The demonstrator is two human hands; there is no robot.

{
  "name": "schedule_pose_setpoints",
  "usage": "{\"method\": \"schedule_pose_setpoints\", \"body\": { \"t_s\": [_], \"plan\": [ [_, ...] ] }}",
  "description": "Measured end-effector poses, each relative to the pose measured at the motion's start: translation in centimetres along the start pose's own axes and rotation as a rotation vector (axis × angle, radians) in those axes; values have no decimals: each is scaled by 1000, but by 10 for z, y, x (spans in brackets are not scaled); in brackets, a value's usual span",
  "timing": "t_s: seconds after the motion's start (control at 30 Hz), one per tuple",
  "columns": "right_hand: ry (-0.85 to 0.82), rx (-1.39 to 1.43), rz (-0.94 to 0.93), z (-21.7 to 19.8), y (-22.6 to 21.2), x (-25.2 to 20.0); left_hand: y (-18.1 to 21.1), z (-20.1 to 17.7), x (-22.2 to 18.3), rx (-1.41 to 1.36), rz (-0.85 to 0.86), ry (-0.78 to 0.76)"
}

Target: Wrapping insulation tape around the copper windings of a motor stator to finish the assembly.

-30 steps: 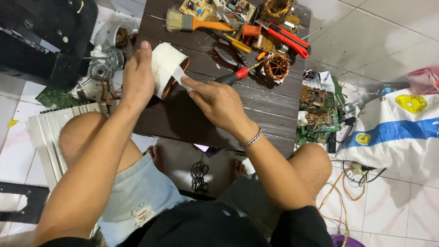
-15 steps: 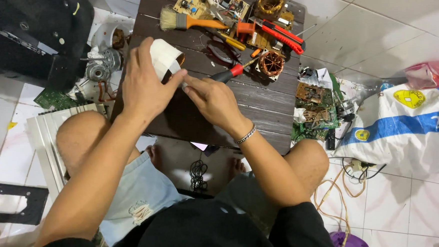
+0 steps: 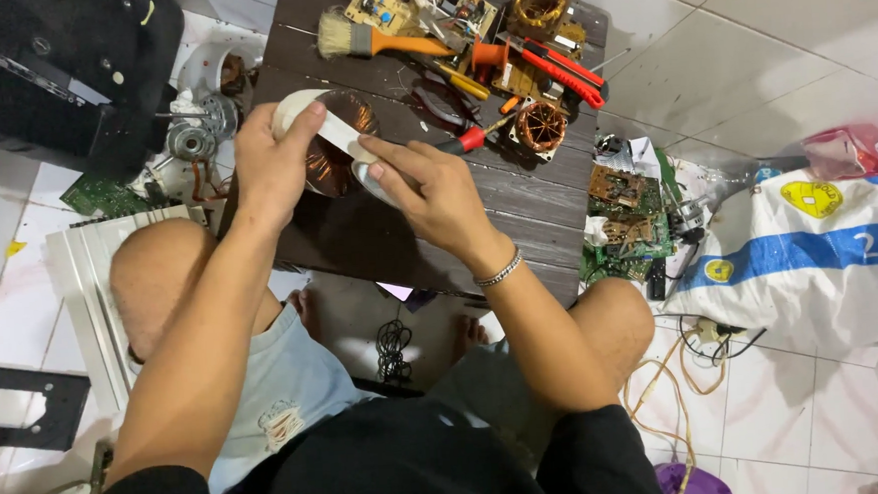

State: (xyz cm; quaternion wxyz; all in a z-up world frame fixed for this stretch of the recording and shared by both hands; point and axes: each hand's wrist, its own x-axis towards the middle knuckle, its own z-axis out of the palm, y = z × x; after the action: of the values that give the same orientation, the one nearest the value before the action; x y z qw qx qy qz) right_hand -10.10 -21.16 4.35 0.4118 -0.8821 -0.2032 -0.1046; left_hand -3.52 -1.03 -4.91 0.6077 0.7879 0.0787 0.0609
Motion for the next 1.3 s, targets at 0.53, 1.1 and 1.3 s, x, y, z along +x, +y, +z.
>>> {"method": "schedule_pose_setpoints", "body": {
  "t_s": [0.53, 1.1, 1.3],
  "plan": [
    [-82, 58, 82, -11, -15, 0, -5, 0, 10, -114, -92, -16],
    [-218, -64, 268, -18, -9, 8, -23, -12, 26, 255, -142, -115],
    [-280, -164, 304, -16, -19, 12, -16, -19, 22, 333, -15, -117]
  ]
}}
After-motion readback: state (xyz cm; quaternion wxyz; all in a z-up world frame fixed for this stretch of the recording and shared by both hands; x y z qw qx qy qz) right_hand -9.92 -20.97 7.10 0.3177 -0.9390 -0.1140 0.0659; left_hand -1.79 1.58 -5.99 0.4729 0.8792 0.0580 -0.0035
